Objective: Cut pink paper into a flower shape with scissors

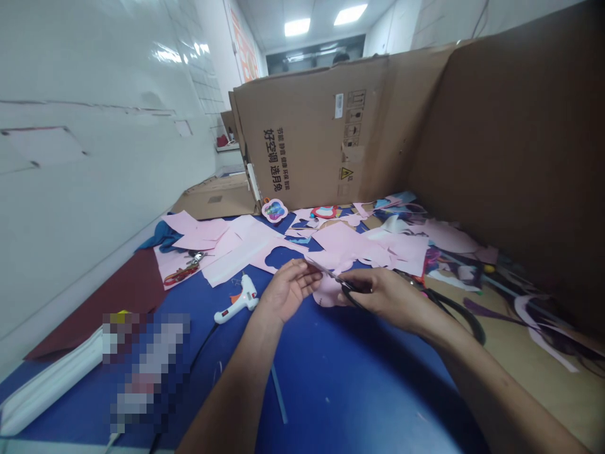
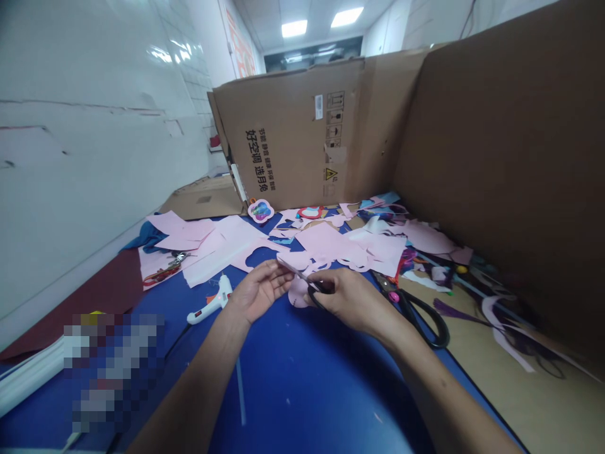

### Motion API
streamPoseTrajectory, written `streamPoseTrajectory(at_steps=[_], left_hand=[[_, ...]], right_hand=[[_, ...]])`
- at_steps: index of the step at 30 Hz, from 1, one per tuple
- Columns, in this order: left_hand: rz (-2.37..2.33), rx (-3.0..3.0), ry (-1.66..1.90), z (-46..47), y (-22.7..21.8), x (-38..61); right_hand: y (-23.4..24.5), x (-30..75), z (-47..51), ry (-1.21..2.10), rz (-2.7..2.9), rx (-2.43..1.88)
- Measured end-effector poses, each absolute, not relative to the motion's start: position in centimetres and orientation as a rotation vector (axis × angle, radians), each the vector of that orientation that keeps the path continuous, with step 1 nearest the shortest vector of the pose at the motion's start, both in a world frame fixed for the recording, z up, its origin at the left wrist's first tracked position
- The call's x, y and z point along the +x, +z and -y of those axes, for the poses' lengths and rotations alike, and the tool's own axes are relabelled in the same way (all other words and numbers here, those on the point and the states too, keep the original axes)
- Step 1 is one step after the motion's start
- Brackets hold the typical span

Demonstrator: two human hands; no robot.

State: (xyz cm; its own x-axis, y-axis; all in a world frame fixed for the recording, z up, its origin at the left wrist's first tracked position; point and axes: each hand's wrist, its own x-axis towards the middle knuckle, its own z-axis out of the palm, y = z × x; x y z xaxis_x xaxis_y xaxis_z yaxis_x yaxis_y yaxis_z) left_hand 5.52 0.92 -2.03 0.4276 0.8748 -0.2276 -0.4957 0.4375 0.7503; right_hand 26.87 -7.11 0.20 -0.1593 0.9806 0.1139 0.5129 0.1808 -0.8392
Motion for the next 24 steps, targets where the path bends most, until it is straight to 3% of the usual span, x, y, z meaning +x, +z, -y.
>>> streamPoseTrajectory(at_steps=[24], left_hand=[[-0.706,0.859,1.092,-0.4,-2.3,6.8]], right_hand=[[1.7,26.0,8.0,0.649,1.902,-1.554]])
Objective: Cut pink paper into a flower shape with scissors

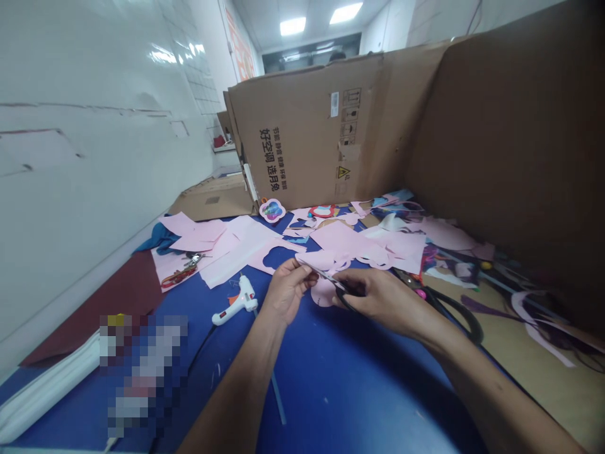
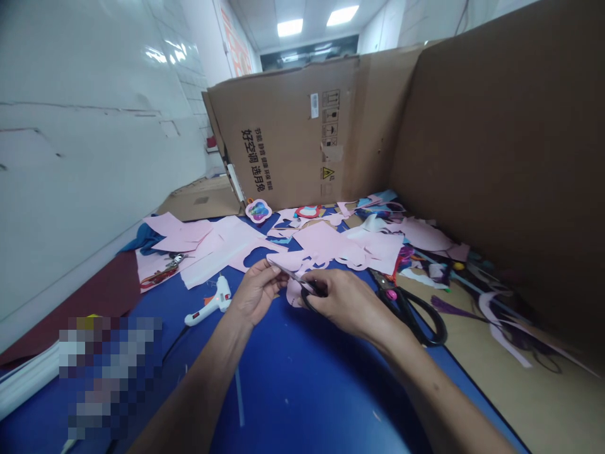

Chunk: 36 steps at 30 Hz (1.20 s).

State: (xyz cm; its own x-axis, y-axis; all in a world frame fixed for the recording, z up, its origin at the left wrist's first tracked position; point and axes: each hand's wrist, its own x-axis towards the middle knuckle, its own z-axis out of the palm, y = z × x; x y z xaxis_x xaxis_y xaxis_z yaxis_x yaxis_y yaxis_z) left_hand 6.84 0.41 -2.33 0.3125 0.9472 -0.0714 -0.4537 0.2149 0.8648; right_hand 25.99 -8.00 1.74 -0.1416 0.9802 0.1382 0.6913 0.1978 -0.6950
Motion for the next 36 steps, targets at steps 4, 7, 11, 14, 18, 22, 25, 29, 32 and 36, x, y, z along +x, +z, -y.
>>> streamPoseTrajectory(at_steps=[4,7,11,14,18,22,25,29,32,36], left_hand=[[-0.714,0.86,1.116,-0.34,-2.4,7.02],[-0.707,0.864,1.132,-0.25,-2.41,7.13],[-0.709,0.881,1.127,-0.17,-2.4,7.16],[-0.728,0.892,1.128,-0.17,-2.37,7.13],[-0.746,0.904,1.136,-0.13,-2.15,7.15],[-0.776,0.929,1.139,0.0,-1.83,7.17],[-0.782,0.949,1.141,0.0,-1.74,7.09],[-0.779,0.964,1.166,-0.12,-1.83,6.99],[-0.782,0.969,1.196,-0.15,-1.9,7.09],[-0.785,0.946,1.222,-0.03,-1.88,7.36]], right_hand=[[1.92,25.85,8.03,0.655,1.887,-1.551],[2.01,25.82,8.08,0.661,1.889,-1.568],[1.84,25.92,8.1,0.673,1.902,-1.555],[1.63,26.01,8.01,0.668,1.897,-1.55],[1.54,26.1,7.84,0.8,1.853,-1.431],[1.48,26.32,7.75,0.907,1.818,-1.37],[1.35,26.51,7.7,0.884,1.822,-1.407],[1.3,26.47,7.62,0.889,1.805,-1.414],[1.46,26.22,7.62,0.913,1.785,-1.393],[1.6,25.93,7.67,0.892,1.776,-1.399]])
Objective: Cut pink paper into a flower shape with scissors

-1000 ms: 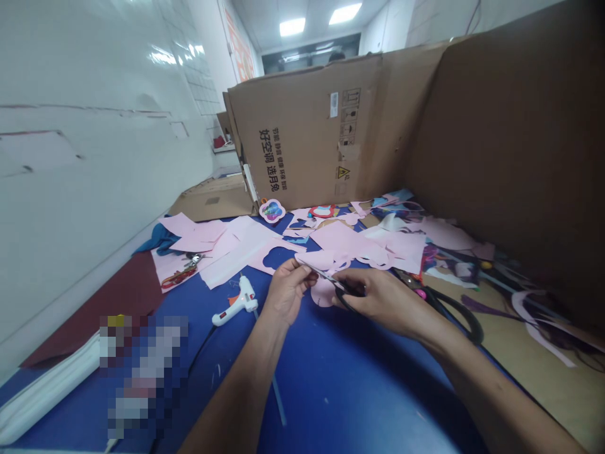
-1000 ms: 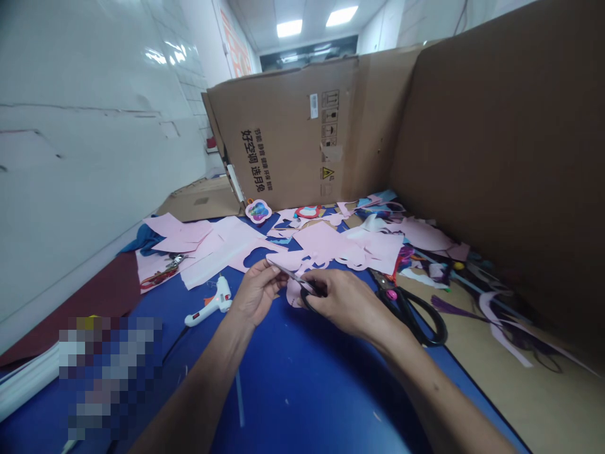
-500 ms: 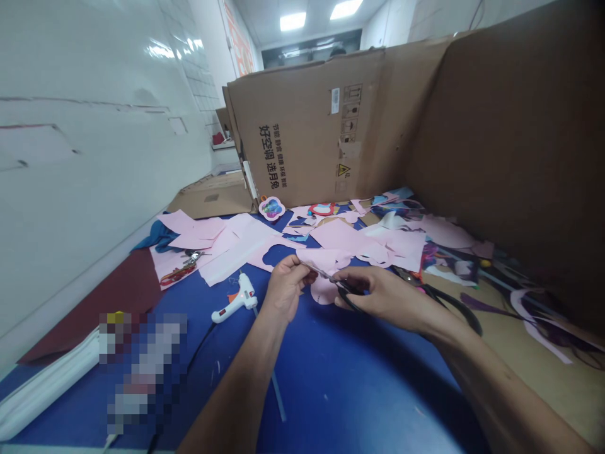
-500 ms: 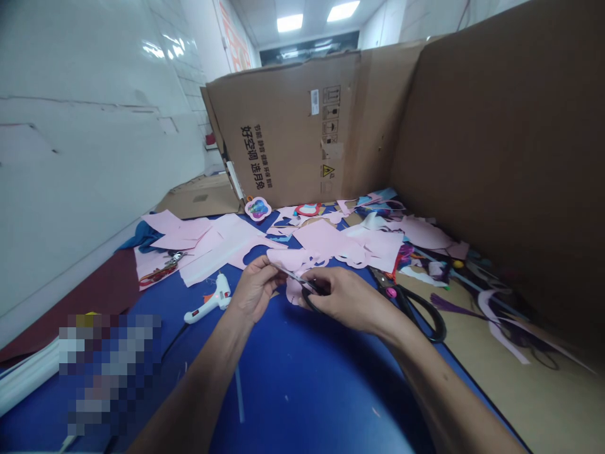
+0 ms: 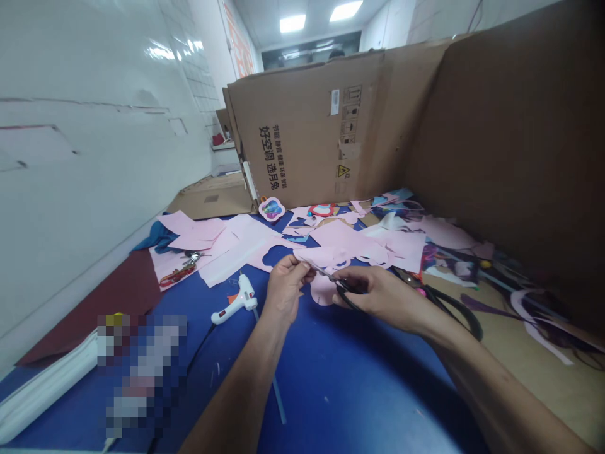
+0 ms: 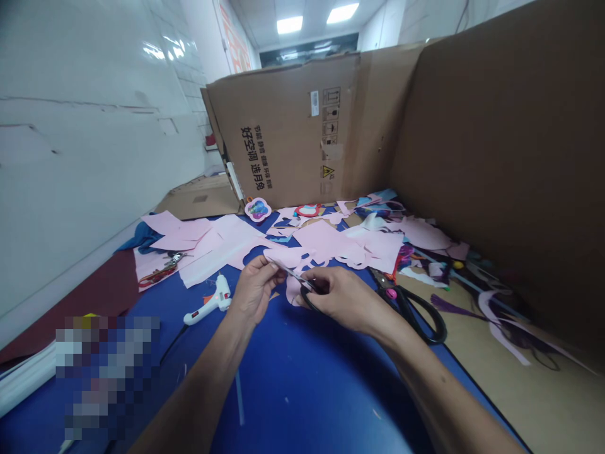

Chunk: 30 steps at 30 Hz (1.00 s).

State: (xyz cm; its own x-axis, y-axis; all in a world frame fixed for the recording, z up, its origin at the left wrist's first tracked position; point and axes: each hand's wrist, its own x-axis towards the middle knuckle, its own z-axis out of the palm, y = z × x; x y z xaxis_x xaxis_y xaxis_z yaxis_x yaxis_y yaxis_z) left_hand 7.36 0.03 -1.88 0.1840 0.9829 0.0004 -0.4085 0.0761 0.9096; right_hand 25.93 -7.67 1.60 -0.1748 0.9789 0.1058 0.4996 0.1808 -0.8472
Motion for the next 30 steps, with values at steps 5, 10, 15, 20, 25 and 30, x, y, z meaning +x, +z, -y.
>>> streamPoseTrajectory(at_steps=[5,10,15,20,25,30], left_hand=[[-0.761,0.902,1.24,0.19,-1.96,7.66],[-0.745,0.884,1.25,0.42,-1.95,7.83],[-0.735,0.872,1.25,0.45,-1.92,7.86],[-0.742,0.87,1.252,0.43,-1.91,7.9],[-0.729,0.865,1.252,0.42,-1.95,7.89],[-0.719,0.861,1.246,0.36,-2.11,7.82]], right_hand=[[1.21,25.96,7.6,0.866,1.777,-1.425],[0.94,25.97,7.54,0.845,1.792,-1.429],[1.12,25.81,7.57,0.844,1.78,-1.422],[1.41,25.62,7.73,0.762,1.797,-1.44],[1.45,25.54,7.88,0.658,1.797,-1.48],[1.41,25.47,7.83,0.664,1.794,-1.481]])
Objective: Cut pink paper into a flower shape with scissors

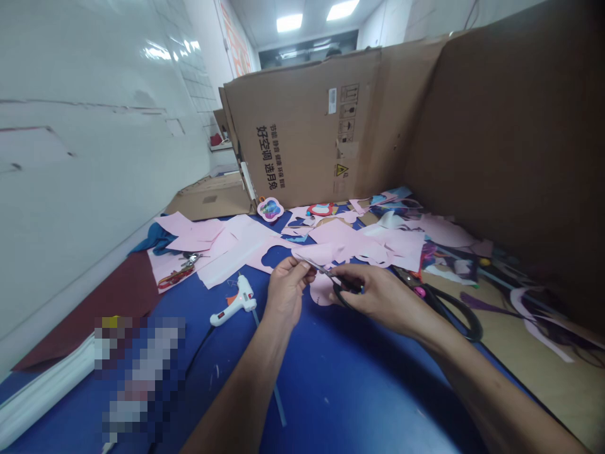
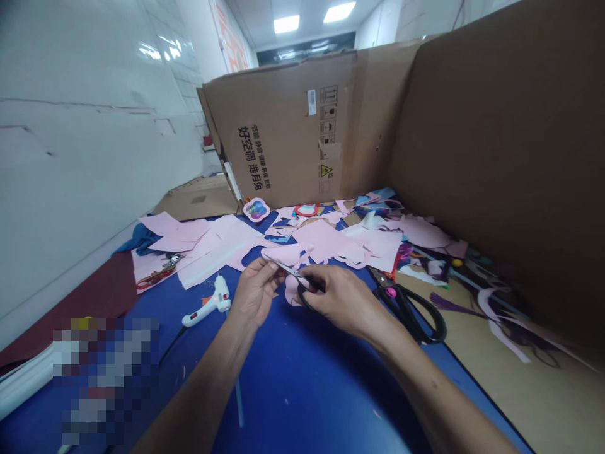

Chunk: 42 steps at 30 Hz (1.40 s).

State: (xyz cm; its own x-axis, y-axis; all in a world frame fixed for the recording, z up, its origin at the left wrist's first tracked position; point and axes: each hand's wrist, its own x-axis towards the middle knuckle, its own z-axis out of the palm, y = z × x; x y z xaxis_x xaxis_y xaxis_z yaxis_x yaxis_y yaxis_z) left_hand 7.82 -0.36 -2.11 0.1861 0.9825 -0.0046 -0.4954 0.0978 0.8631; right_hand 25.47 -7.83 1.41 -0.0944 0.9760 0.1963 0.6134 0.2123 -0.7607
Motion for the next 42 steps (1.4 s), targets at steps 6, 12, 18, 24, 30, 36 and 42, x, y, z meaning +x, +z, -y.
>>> streamPoseTrajectory(at_steps=[6,12,18,24,30,36,42], left_hand=[[-0.729,0.84,1.248,0.44,-2.0,7.85],[-0.725,0.829,1.253,0.42,-2.08,7.97],[-0.714,0.829,1.259,0.38,-2.25,8.05],[-0.71,0.826,1.267,0.46,-2.25,8.09],[-0.718,0.807,1.278,0.59,-1.99,8.18],[-0.721,0.802,1.281,0.6,-1.97,8.19],[-0.721,0.809,1.285,0.55,-2.09,8.22]], right_hand=[[1.54,25.39,7.81,0.692,1.803,-1.465],[1.69,25.32,7.87,0.7,1.804,-1.463],[1.48,25.4,7.8,0.734,1.802,-1.415],[1.32,25.42,7.65,0.785,1.8,-1.388],[1.2,25.37,7.63,0.883,1.786,-1.37],[0.91,25.32,7.42,0.889,1.759,-1.361],[0.76,25.46,7.41,0.941,1.737,-1.36]])
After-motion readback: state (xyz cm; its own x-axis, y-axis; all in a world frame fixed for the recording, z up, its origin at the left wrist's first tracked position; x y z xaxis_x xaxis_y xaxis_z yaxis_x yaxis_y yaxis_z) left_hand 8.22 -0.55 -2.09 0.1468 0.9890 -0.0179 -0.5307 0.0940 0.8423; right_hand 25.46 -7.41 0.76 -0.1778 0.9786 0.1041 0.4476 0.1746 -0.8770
